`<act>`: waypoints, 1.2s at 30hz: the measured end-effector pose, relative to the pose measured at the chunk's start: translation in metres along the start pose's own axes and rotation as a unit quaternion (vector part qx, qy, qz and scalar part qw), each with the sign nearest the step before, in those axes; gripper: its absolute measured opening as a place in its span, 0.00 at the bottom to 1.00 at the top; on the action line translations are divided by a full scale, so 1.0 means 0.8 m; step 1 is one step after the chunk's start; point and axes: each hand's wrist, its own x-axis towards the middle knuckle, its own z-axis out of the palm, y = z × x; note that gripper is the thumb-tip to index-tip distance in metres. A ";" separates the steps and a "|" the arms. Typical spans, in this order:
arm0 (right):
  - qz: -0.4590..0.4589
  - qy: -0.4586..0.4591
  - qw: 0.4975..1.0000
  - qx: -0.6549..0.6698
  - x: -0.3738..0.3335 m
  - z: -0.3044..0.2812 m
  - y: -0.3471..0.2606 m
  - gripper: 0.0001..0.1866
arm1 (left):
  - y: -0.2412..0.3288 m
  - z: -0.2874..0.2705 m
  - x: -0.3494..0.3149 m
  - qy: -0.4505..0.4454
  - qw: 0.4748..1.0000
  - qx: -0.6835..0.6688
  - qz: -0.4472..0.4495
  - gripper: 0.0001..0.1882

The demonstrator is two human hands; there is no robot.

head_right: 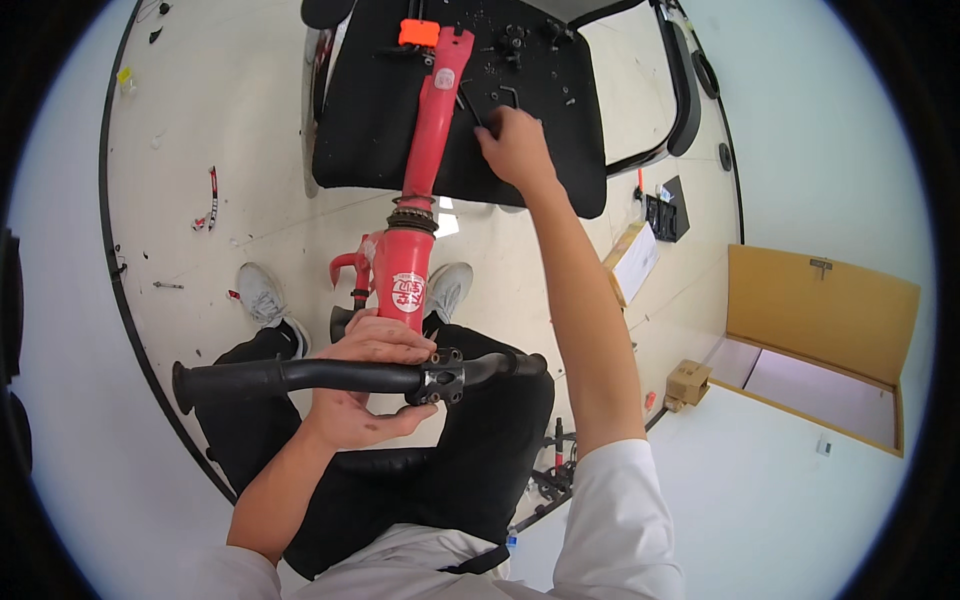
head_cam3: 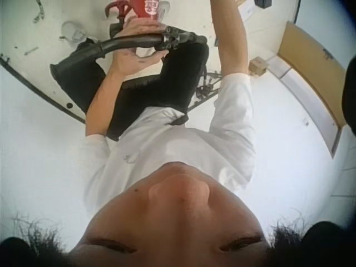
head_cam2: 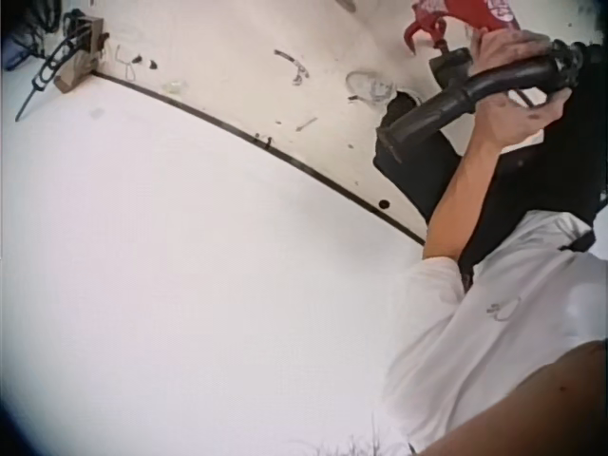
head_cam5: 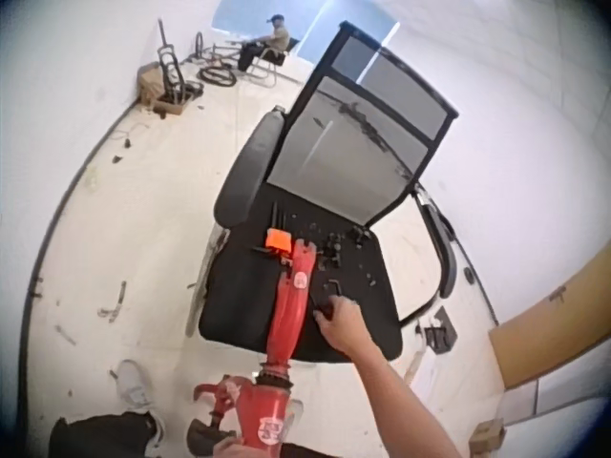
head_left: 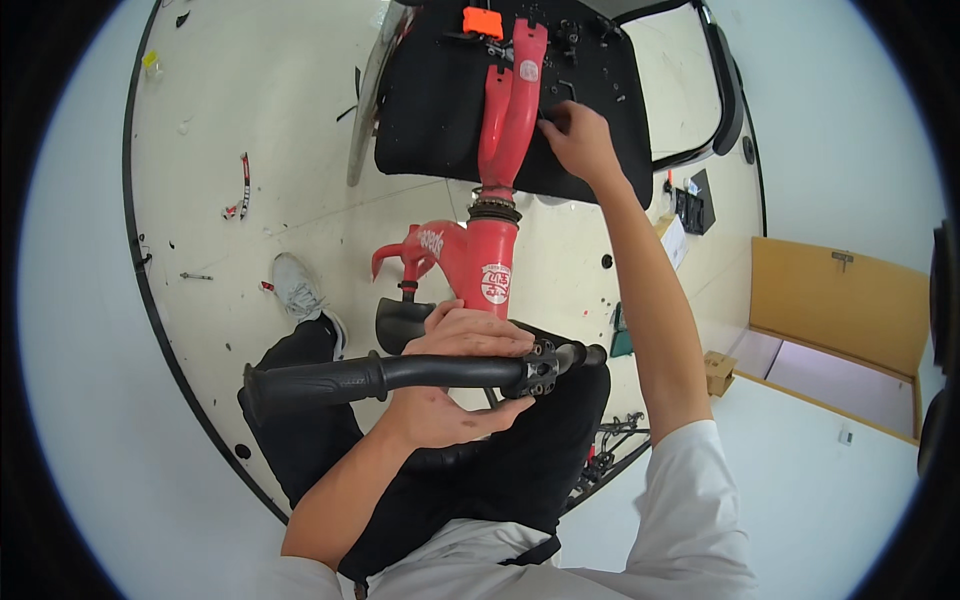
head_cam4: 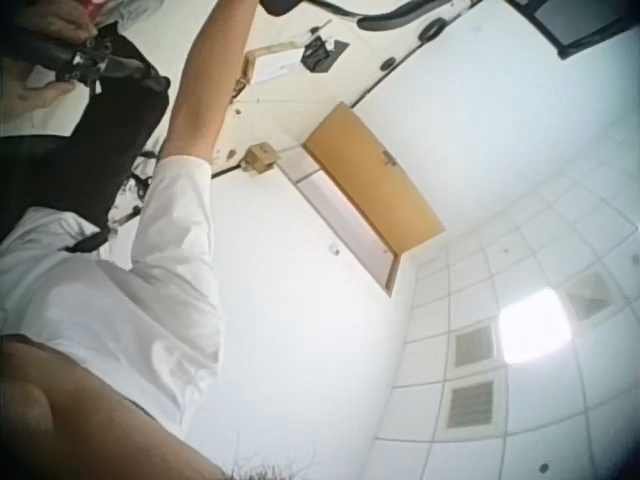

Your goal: The person assembles a scooter handlebar by inserting and tightening bolts, attaching a black handlebar, and securing it with a clamp. They repeatedly adjust the position and tighten fasteners using an Allen key.

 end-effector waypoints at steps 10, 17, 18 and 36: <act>0.146 0.035 0.901 0.408 -0.077 -0.094 -0.056 0.13 | -0.004 0.000 0.001 0.006 1.000 0.009 0.017 0.24; -0.013 0.031 0.834 0.551 -0.253 -0.144 -0.167 0.09 | -0.005 0.004 0.002 0.016 0.999 -0.010 0.032 0.25; -0.006 0.039 0.857 0.514 -0.258 -0.139 -0.175 0.10 | -0.006 0.004 0.002 0.017 0.999 -0.011 0.036 0.25; -0.123 0.008 0.919 0.375 -0.254 -0.140 -0.175 0.11 | -0.004 0.003 0.003 0.019 1.000 -0.005 0.023 0.26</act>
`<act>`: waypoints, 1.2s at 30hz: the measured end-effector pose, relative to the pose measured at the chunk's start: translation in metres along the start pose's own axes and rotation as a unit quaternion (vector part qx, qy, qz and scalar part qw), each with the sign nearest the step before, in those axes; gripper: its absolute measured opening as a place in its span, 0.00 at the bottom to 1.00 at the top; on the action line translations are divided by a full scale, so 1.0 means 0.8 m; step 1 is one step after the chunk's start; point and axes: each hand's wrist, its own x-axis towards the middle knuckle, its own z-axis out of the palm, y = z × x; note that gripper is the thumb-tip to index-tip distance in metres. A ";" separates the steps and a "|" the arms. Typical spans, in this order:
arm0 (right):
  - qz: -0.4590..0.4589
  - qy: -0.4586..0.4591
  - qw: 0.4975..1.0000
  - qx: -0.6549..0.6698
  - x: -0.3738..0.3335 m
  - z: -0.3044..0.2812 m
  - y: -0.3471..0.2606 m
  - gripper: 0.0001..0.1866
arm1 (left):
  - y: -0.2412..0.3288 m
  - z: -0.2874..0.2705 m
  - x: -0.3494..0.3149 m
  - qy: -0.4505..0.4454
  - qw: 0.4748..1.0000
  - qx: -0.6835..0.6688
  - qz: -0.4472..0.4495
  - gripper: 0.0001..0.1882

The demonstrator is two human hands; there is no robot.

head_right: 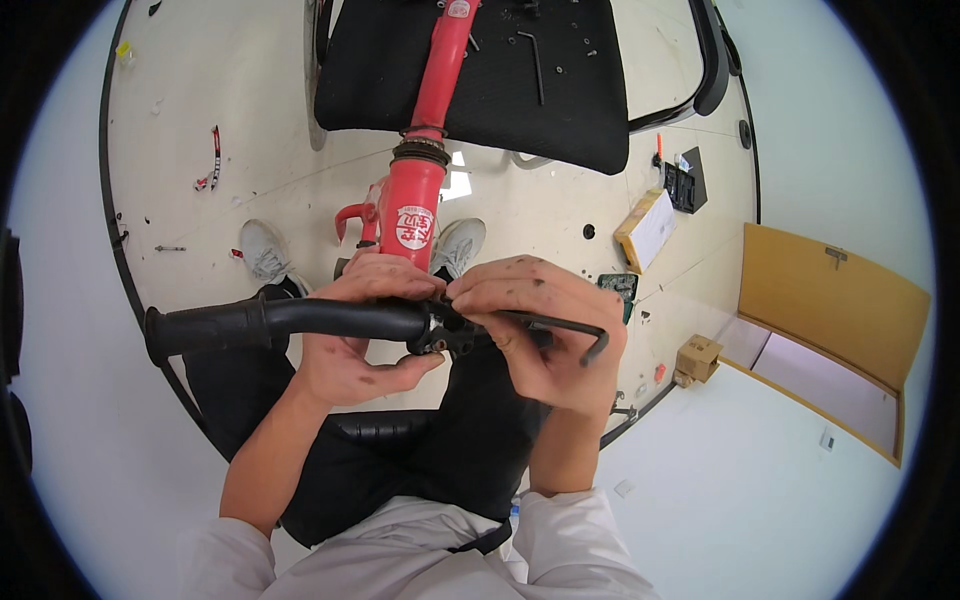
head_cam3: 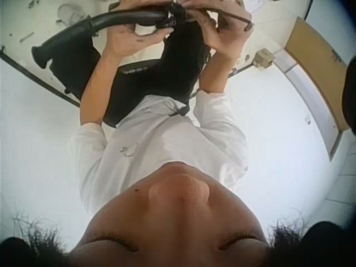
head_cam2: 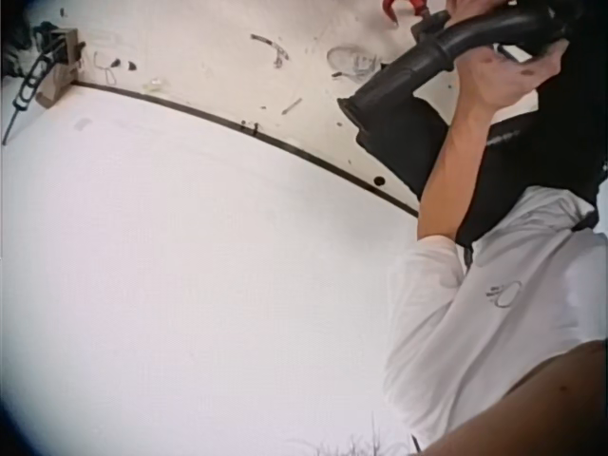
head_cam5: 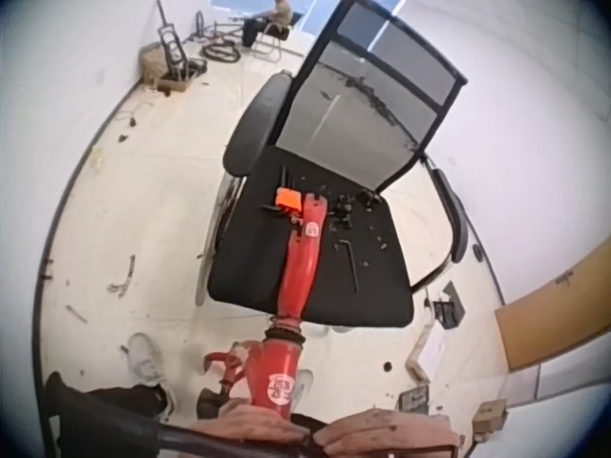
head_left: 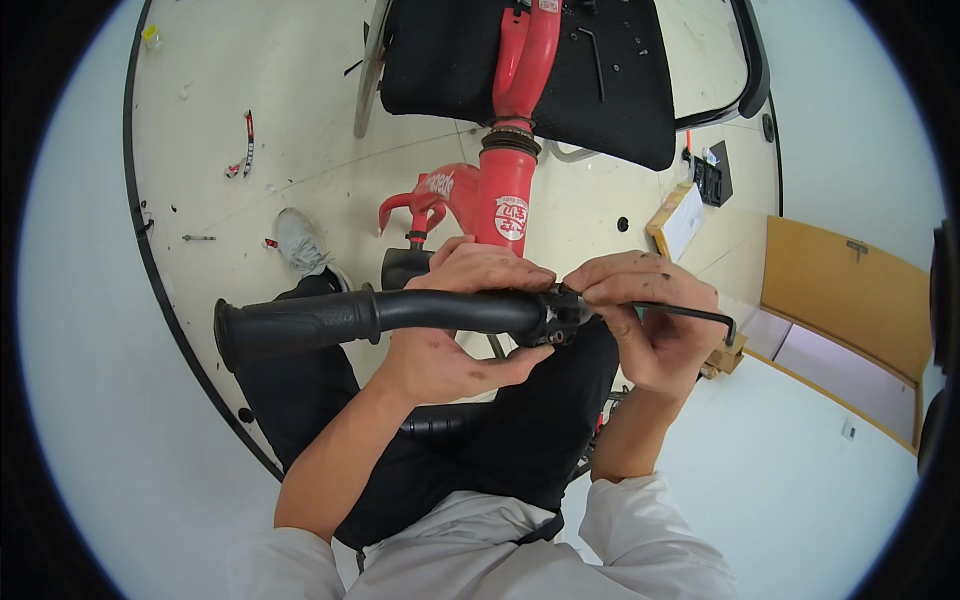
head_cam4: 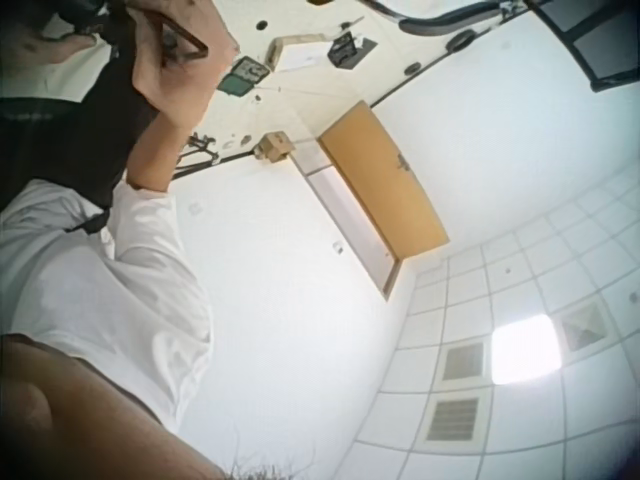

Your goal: The person assembles a scooter handlebar by inserting and tightening bolts, attaching a black handlebar, and securing it with a clamp. They repeatedly adjust the position and tighten fasteners using an Allen key.

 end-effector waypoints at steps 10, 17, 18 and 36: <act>0.068 0.009 0.997 0.041 0.008 0.003 -0.005 0.10 | 0.012 0.007 -0.005 0.043 0.980 -0.151 -0.126 0.28; 0.078 0.091 0.991 0.062 -0.014 0.018 0.000 0.09 | 0.002 -0.001 -0.006 -0.004 0.998 -0.033 -0.054 0.34; 0.073 0.089 0.990 0.077 -0.016 0.019 0.003 0.09 | 0.002 -0.003 -0.006 -0.008 0.999 -0.014 -0.038 0.34; 0.045 0.057 0.997 -0.007 -0.016 0.012 0.006 0.10 | 0.004 -0.007 -0.007 -0.011 0.999 -0.013 -0.027 0.36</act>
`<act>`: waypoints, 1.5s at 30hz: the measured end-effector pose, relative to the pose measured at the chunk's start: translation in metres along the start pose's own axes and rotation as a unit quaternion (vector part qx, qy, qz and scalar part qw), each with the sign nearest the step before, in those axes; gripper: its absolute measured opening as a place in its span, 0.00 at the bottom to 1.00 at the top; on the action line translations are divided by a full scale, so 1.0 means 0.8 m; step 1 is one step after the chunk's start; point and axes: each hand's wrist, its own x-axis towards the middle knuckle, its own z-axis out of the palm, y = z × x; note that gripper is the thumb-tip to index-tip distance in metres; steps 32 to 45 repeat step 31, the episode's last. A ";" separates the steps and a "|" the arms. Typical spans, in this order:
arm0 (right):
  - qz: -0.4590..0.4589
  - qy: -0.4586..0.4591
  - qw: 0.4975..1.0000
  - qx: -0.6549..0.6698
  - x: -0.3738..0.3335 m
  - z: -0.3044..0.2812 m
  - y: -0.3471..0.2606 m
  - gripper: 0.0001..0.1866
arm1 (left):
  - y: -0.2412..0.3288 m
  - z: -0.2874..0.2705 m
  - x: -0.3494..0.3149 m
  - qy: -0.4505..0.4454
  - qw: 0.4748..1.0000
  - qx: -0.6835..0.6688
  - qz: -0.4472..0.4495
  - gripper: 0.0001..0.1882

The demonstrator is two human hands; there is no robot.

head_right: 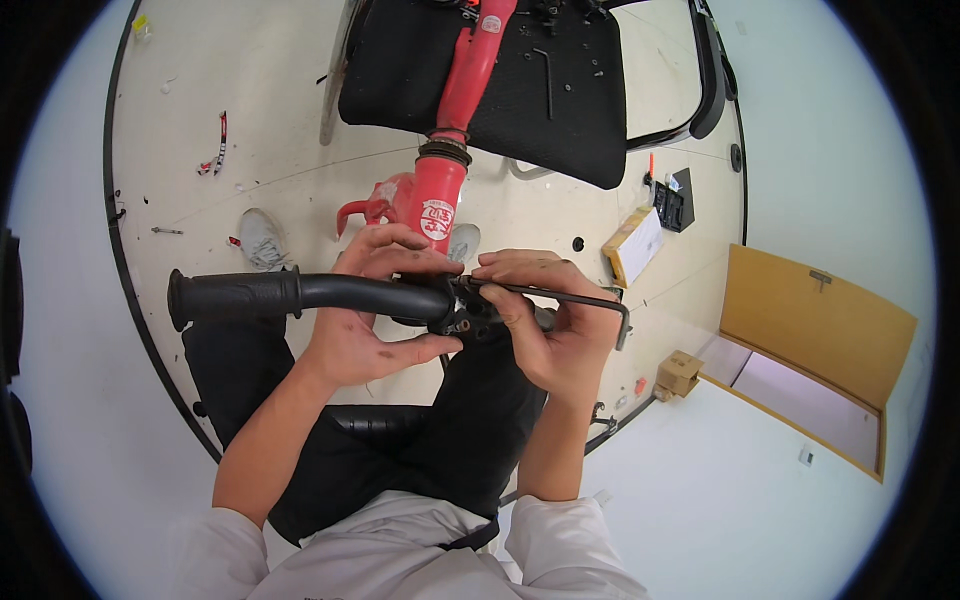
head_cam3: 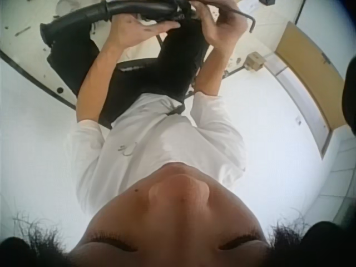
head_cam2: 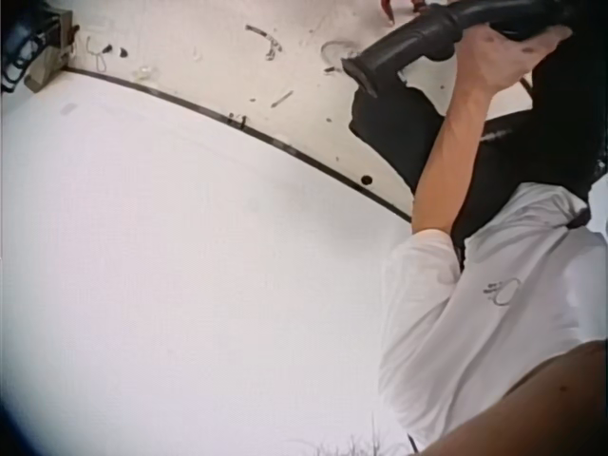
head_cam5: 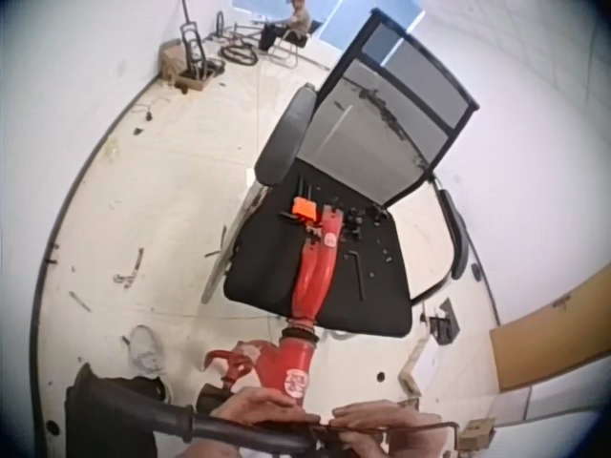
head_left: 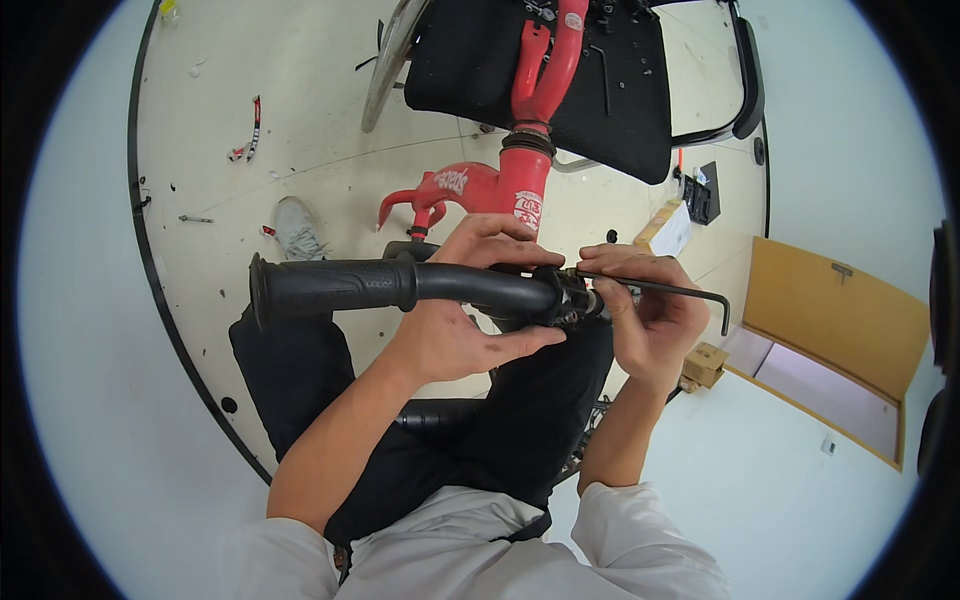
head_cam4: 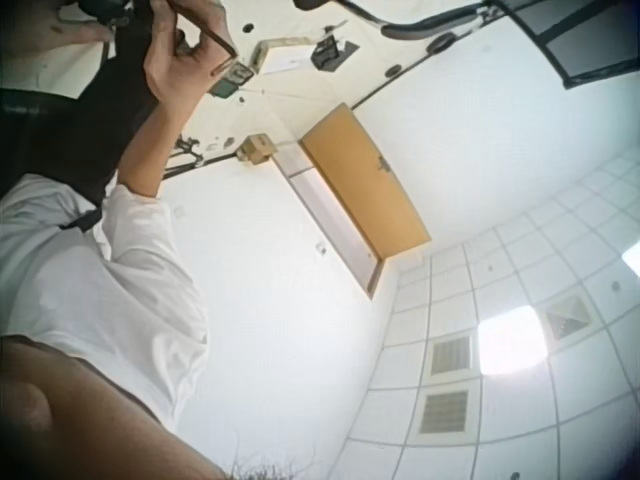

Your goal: The person assembles a scooter handlebar by inserting and tightening bolts, attaching a black handlebar, and securing it with a clamp. They repeatedly adjust the position and tighten fasteners using an Allen key.

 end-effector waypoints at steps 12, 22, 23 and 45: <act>-0.009 0.019 1.000 -0.016 0.006 0.009 0.005 0.08 | 0.006 0.000 0.002 -0.003 0.999 -0.035 -0.034 0.37; 0.061 0.013 0.998 0.014 -0.002 0.006 -0.013 0.08 | 0.001 0.003 0.000 0.005 1.000 -0.013 -0.018 0.30; 0.078 0.011 0.997 0.023 -0.003 0.005 -0.018 0.08 | 0.001 0.003 0.000 0.005 1.000 -0.007 -0.017 0.28; 0.082 -0.015 0.993 -0.083 -0.002 0.006 -0.016 0.11 | 0.001 0.003 0.000 0.007 1.000 0.018 -0.014 0.32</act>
